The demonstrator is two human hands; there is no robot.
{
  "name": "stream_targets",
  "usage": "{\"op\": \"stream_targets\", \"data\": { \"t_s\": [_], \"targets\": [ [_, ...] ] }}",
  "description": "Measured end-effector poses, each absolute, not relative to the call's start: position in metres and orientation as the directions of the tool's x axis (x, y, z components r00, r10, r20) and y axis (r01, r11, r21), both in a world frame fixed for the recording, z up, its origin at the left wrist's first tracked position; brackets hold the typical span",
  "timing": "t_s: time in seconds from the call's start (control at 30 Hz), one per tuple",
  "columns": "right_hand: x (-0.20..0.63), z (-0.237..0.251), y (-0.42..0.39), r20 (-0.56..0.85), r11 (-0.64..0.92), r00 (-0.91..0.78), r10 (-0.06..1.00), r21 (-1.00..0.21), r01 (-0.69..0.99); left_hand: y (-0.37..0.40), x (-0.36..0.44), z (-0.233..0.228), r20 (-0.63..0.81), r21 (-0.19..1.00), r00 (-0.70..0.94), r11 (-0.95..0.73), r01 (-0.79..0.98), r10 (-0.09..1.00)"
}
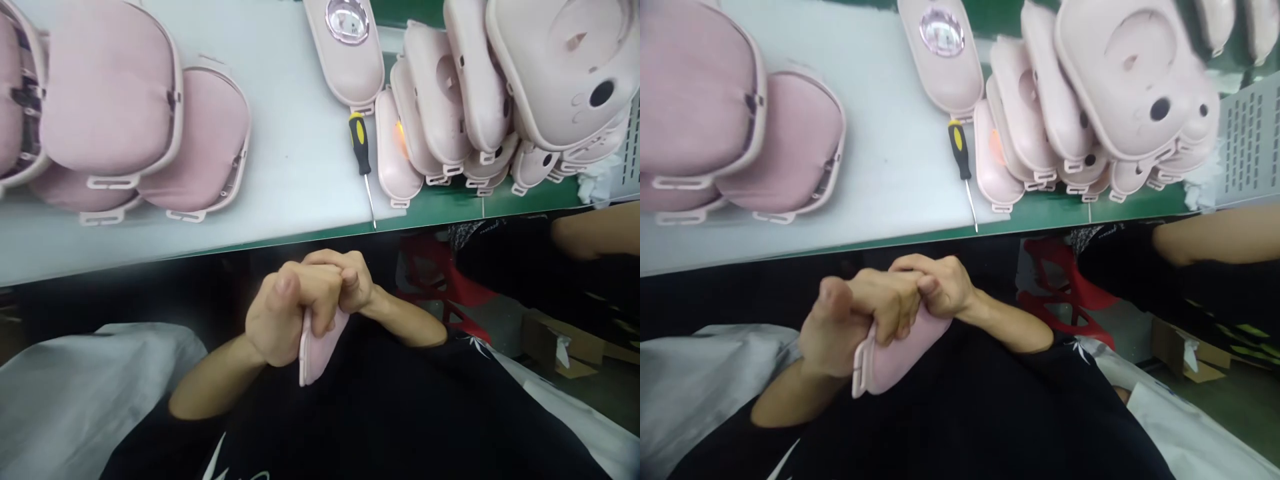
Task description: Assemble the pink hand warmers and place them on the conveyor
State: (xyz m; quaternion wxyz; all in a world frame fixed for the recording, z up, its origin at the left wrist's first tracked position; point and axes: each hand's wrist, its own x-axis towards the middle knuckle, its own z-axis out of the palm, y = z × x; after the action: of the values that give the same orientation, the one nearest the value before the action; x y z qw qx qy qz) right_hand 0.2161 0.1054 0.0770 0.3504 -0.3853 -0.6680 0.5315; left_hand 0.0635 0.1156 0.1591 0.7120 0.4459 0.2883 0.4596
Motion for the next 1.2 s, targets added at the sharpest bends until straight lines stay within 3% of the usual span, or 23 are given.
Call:
{"op": "stream_targets", "data": {
  "t_s": [0.13,0.23,0.3,0.37,0.5,0.63,0.87,1.03,1.1,1.2],
  "targets": [
    [0.226,0.090,0.129,0.255,0.392,-0.387,0.886,-0.858,0.333,0.110,0.040,0.168,0.066,0.958,0.434,0.065,-0.280,0.898],
    [0.237,0.108,0.147,0.418,0.542,-0.346,0.840,-0.670,0.507,0.102,0.026,0.180,0.051,0.992,0.277,-0.082,0.101,0.960],
    [0.243,0.122,0.159,0.577,0.659,-0.355,0.735,-0.486,0.575,0.097,0.022,0.181,0.162,0.889,0.211,-0.236,0.393,0.964],
    [0.251,0.136,0.168,0.636,0.739,-0.409,0.654,-0.421,0.527,0.096,0.021,0.175,0.280,0.782,0.177,-0.331,0.529,0.944],
    [0.270,0.152,0.173,0.453,0.722,-0.615,0.646,-0.624,0.299,0.104,0.016,0.164,0.410,0.801,0.168,-0.442,0.404,0.897],
    [0.276,0.148,0.161,0.438,0.653,-0.573,0.693,-0.717,0.242,0.113,0.015,0.159,0.455,0.823,0.154,-0.480,0.305,0.877],
    [0.278,0.163,0.155,0.396,0.616,-0.501,0.770,-0.668,0.418,0.121,0.022,0.144,0.527,0.798,0.132,-0.542,0.265,0.840],
    [0.281,0.176,0.157,0.413,0.691,-0.567,0.712,-0.552,0.466,0.129,0.024,0.139,0.588,0.762,0.151,-0.606,0.227,0.795],
    [0.277,0.173,0.158,0.440,0.697,-0.544,0.714,-0.520,0.494,0.133,0.025,0.138,0.574,0.773,0.182,-0.602,0.203,0.798],
    [0.271,0.166,0.160,0.476,0.669,-0.471,0.743,-0.500,0.550,0.135,0.032,0.133,0.589,0.763,0.101,-0.593,0.256,0.802]
  ]
}}
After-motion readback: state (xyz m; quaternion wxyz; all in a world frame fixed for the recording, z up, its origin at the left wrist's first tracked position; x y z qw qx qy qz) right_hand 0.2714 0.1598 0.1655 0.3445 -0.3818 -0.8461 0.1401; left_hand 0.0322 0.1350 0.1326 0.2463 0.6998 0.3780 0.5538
